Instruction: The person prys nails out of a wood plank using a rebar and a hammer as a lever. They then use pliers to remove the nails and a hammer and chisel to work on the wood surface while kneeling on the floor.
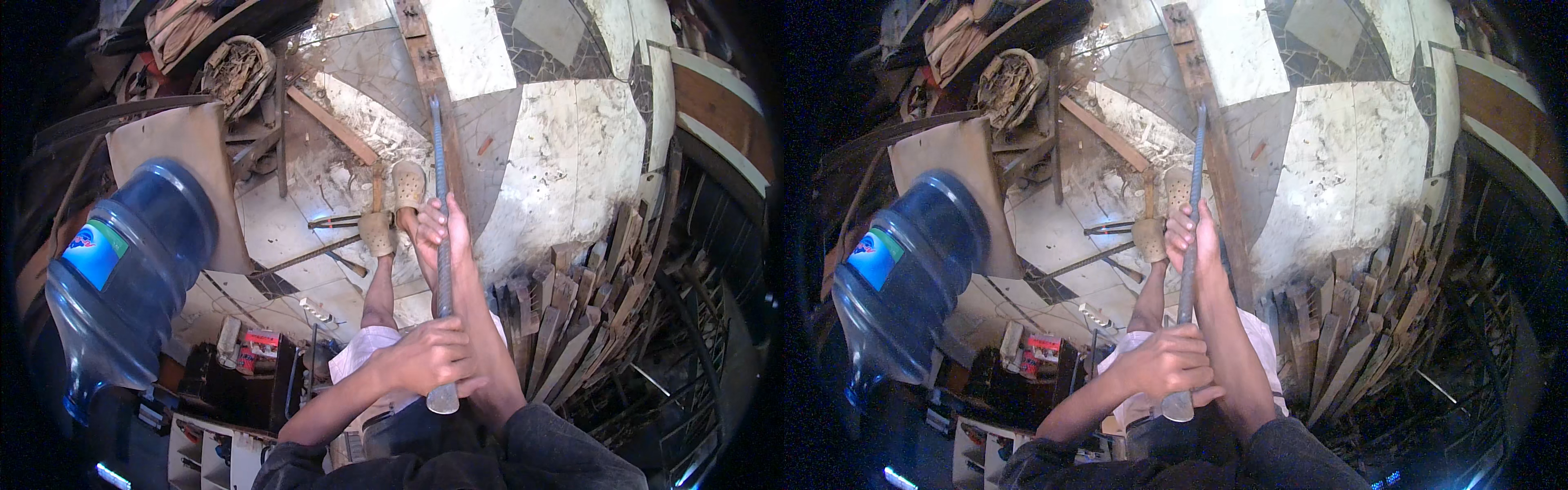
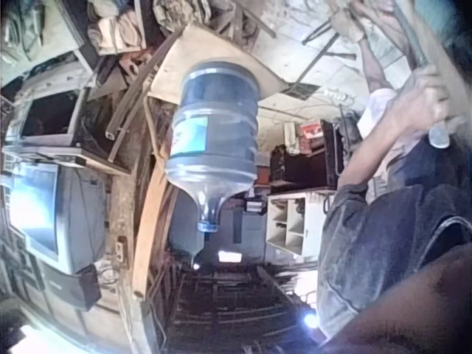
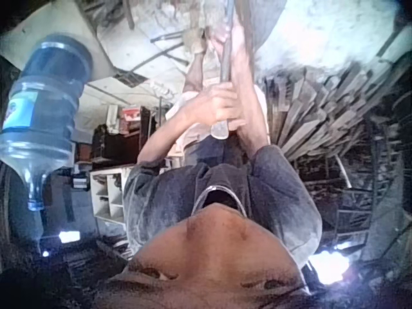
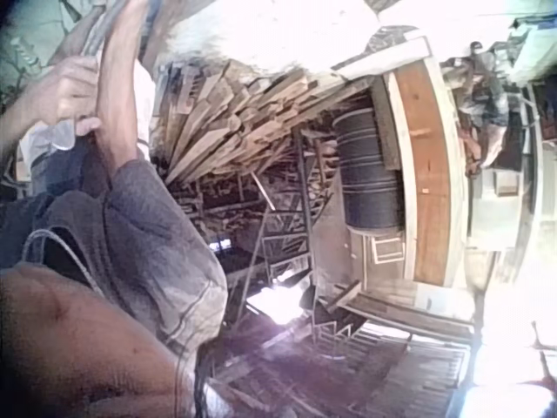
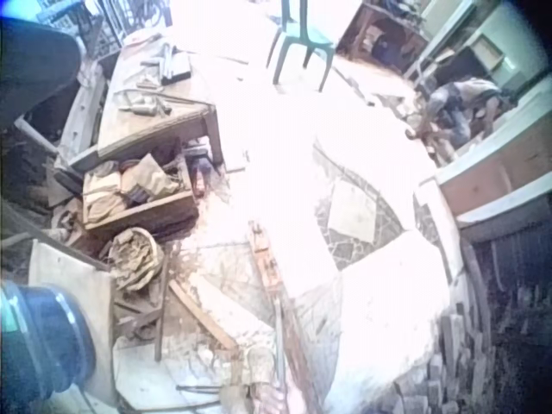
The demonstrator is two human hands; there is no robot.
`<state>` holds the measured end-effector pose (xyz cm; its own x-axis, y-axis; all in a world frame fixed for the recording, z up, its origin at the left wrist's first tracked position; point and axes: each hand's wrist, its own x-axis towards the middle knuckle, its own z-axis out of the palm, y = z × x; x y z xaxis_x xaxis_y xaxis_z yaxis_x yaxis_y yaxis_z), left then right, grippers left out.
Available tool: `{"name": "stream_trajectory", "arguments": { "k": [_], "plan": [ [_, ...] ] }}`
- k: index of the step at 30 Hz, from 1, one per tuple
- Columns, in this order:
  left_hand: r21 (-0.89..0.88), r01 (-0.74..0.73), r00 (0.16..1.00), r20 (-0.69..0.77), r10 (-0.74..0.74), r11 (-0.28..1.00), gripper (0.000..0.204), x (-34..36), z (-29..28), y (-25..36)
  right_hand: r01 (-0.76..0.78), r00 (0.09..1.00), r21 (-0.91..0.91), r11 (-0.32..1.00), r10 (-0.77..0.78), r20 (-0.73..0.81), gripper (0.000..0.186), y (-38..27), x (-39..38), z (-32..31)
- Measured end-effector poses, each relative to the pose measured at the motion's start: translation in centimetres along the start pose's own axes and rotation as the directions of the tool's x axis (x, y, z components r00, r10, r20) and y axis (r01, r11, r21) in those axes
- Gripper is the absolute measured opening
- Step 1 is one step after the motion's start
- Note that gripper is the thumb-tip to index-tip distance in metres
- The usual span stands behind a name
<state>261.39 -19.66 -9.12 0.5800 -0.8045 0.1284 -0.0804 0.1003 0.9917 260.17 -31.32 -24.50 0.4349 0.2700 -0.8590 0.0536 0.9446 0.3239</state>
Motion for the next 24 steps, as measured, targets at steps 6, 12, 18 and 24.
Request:
{"name": "stream_trajectory", "arguments": {
  "k": [6, 12, 18, 24],
  "plan": [
    [0.068, -0.061, 0.998, -0.003, 0.062, 0.996, 0.022, -2.7, 4.5, -1.6, 0.007, 1.0, -0.159, 0.987, -0.008, -0.002, 0.038, -1.6, -0.6, -4.1],
    [0.062, -0.049, 0.999, -0.012, 0.05, 0.997, 0.023, -2.0, 5.6, -1.2, -0.001, 1.0, -0.17, 0.985, -0.002, -0.018, 0.038, -1.9, -1.1, -4.3],
    [0.082, -0.071, 0.997, 0.01, 0.07, 0.994, 0.024, -1.6, 5.2, -2.3, 0.008, 1.0, -0.139, 0.99, -0.007, 0.007, 0.04, -2.0, -0.2, -3.1],
    [0.165, -0.078, 0.982, 0.185, 0.047, 0.983, 0.018, -4.2, 6.8, -3.3, -0.031, 0.999, -0.259, 0.965, 0.036, 0.011, 0.043, -2.4, 0.3, -6.7]
  ]
}}
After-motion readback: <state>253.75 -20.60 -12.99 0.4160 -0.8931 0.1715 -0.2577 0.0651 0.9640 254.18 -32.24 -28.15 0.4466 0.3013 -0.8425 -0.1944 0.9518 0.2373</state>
